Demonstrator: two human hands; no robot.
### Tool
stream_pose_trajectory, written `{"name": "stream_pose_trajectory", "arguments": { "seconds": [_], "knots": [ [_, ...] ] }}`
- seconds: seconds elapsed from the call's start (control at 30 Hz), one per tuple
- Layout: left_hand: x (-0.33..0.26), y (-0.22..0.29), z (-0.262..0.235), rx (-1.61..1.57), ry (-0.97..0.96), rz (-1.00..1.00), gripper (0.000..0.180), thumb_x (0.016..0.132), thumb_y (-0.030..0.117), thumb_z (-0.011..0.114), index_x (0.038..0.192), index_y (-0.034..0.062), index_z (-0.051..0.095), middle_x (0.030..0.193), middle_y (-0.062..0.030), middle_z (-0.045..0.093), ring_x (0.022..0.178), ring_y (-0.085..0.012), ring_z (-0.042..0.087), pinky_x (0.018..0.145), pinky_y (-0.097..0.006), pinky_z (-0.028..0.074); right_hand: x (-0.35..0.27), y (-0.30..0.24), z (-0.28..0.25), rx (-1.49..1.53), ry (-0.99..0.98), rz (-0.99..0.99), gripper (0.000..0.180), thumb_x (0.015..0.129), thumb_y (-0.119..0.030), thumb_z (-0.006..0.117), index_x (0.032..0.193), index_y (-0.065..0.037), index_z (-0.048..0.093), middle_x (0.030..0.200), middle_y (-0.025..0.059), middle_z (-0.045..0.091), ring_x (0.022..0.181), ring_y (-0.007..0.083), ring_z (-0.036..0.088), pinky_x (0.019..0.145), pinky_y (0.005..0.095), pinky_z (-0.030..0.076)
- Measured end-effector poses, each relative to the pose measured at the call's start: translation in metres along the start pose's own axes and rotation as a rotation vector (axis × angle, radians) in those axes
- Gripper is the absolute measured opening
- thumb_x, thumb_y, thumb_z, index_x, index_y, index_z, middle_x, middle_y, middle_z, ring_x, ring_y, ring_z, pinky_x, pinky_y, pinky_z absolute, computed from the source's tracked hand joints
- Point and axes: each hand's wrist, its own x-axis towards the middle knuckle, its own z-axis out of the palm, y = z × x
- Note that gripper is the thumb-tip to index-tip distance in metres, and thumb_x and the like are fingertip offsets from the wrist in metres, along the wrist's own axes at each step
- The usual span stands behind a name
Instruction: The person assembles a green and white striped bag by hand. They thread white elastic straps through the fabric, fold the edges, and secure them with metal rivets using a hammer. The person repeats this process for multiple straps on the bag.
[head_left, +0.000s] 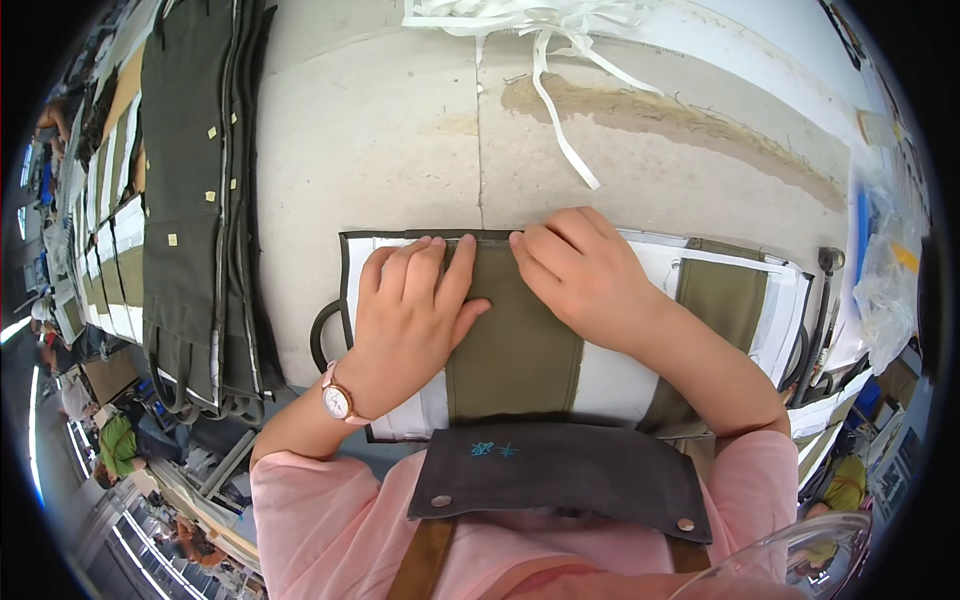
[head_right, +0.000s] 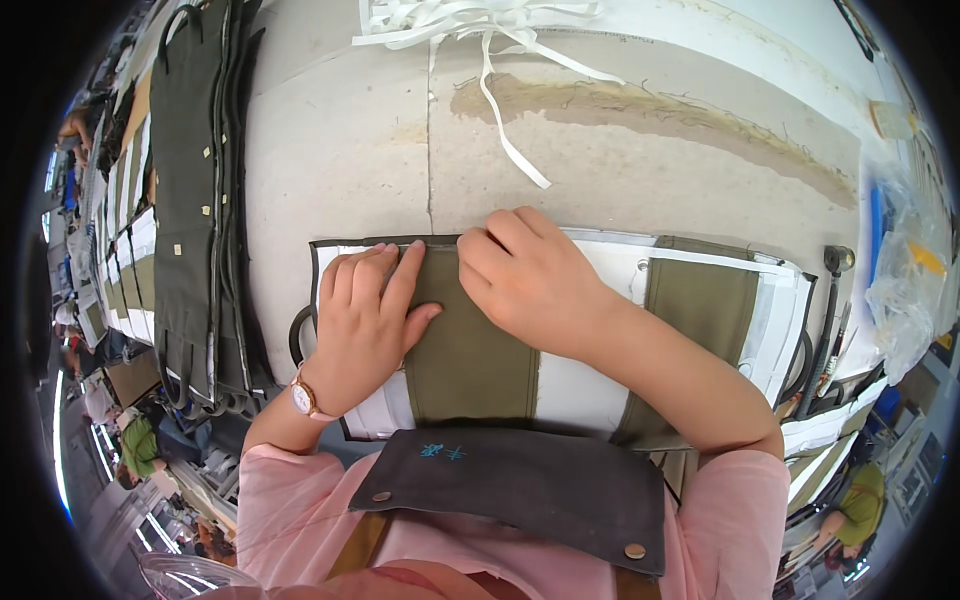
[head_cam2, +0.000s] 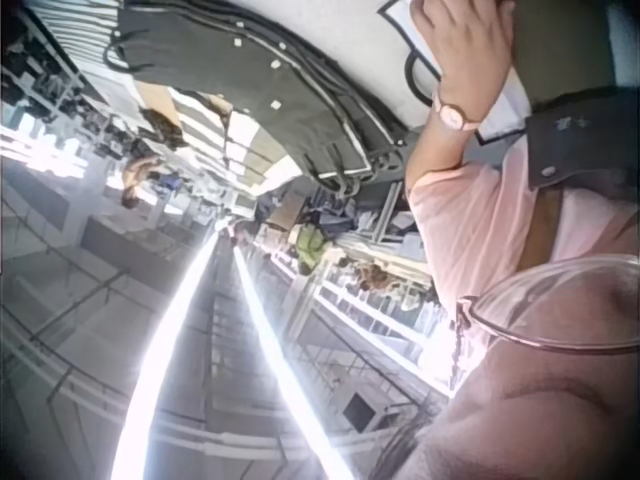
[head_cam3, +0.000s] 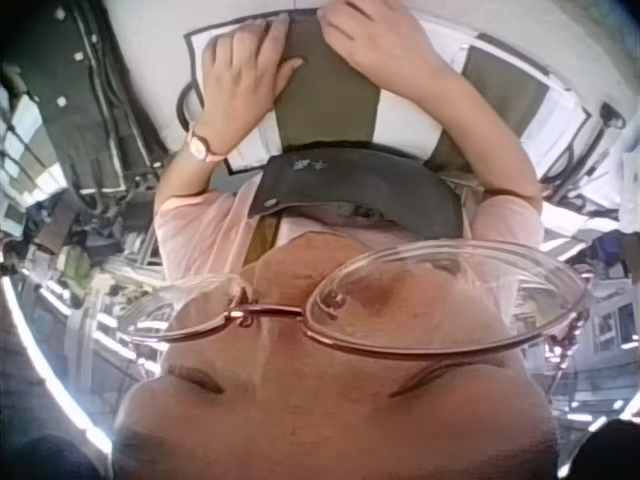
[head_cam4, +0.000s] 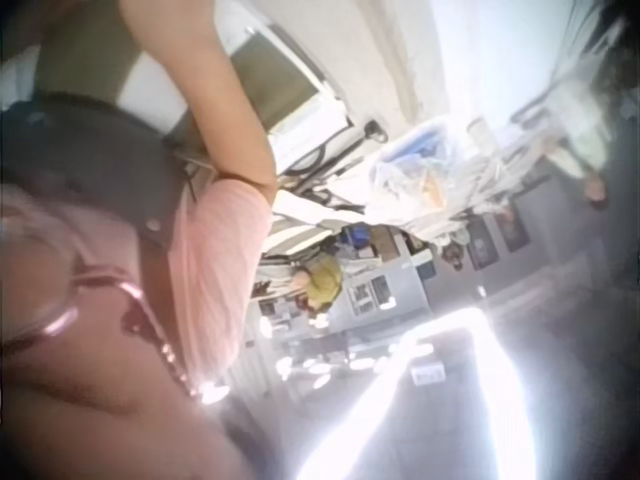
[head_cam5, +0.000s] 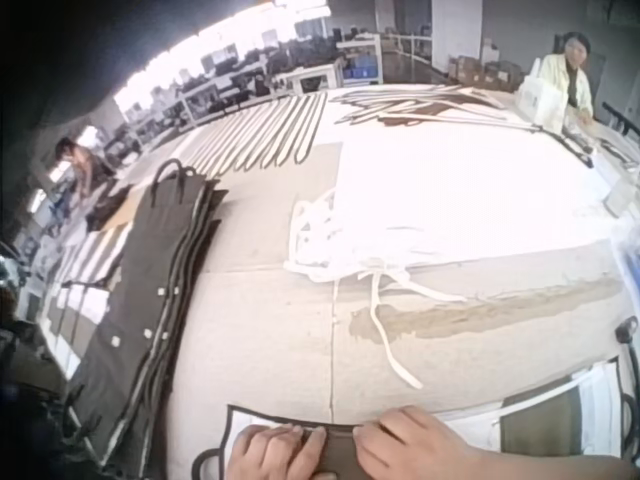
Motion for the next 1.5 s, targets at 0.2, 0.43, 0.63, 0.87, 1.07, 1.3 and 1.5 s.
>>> {"name": "stream_pose_trajectory", "arguments": {
  "seconds": [0.2,0.43,0.63,0.87,1.07,1.3,1.5],
  "knots": [
    [0.001,-0.004,-0.005,0.026,0.047,0.032,0.053,0.080,0.025,0.076,0.126,0.0039,0.063,0.126,-0.0139,0.056,0.115,-0.0281,0.056,0.098,-0.043,0.045,0.004,-0.003,-0.002,0.011,-0.013,0.059,0.024,0.076,-0.011,0.067,0.098,-0.001,0.072,0.086,0.0039,0.054,0.085,0.0227,0.051,0.076,0.0342,0.046],
    [0.010,0.008,-0.006,0.099,-0.026,0.165,0.049,0.082,0.011,0.064,0.131,0.0058,0.062,0.127,-0.0207,0.058,0.118,-0.0337,0.058,0.101,-0.045,0.048,0.005,-0.005,-0.001,0.122,0.011,0.226,0.023,0.080,-0.009,0.067,0.102,-0.003,0.066,0.090,0.0064,0.056,0.088,0.0267,0.053,0.078,0.0391,0.043],
    [0.012,0.027,0.002,0.169,0.017,0.097,0.059,0.081,0.007,0.059,0.139,0.0193,0.061,0.118,-0.0232,0.059,0.109,-0.0370,0.060,0.092,-0.043,0.051,-0.015,0.007,-0.015,0.231,0.038,0.412,0.021,0.077,0.002,0.069,0.095,-0.004,0.060,0.093,0.0101,0.056,0.089,0.0306,0.054,0.079,0.0410,0.043],
    [0.016,0.032,0.000,0.209,-0.018,0.057,0.056,0.084,0.015,0.066,0.139,0.0228,0.061,0.116,-0.0219,0.060,0.108,-0.0350,0.060,0.089,-0.041,0.052,-0.016,0.007,-0.014,0.183,-0.014,0.377,0.022,0.074,0.004,0.064,0.094,-0.004,0.060,0.091,0.0097,0.055,0.088,0.0297,0.053,0.080,0.0411,0.043],
    [0.017,0.034,0.004,0.191,0.003,0.006,0.061,0.080,0.027,0.076,0.139,0.0262,0.061,0.115,-0.0186,0.060,0.107,-0.0332,0.060,0.090,-0.041,0.051,-0.016,0.016,-0.016,0.272,0.016,0.311,0.020,0.069,0.002,0.065,0.087,-0.005,0.061,0.090,0.0076,0.054,0.087,0.0289,0.053,0.079,0.0401,0.043],
    [0.017,0.033,0.002,0.137,-0.018,-0.027,0.062,0.079,0.031,0.077,0.139,0.0288,0.061,0.114,-0.0149,0.059,0.108,-0.0309,0.058,0.091,-0.041,0.047,-0.024,0.011,-0.022,0.044,-0.057,0.072,0.015,0.071,-0.007,0.066,0.085,-0.006,0.064,0.088,0.0051,0.054,0.087,0.0248,0.053,0.078,0.0366,0.047],
    [0.014,0.029,0.012,0.100,0.073,0.010,0.055,0.082,0.030,0.074,0.135,0.0247,0.063,0.115,-0.0165,0.055,0.109,-0.0329,0.056,0.088,-0.044,0.045,-0.026,0.012,-0.016,0.132,0.011,0.191,0.020,0.071,-0.010,0.067,0.090,-0.004,0.069,0.088,0.0044,0.056,0.087,0.0236,0.053,0.078,0.0362,0.048]
  ]
}}
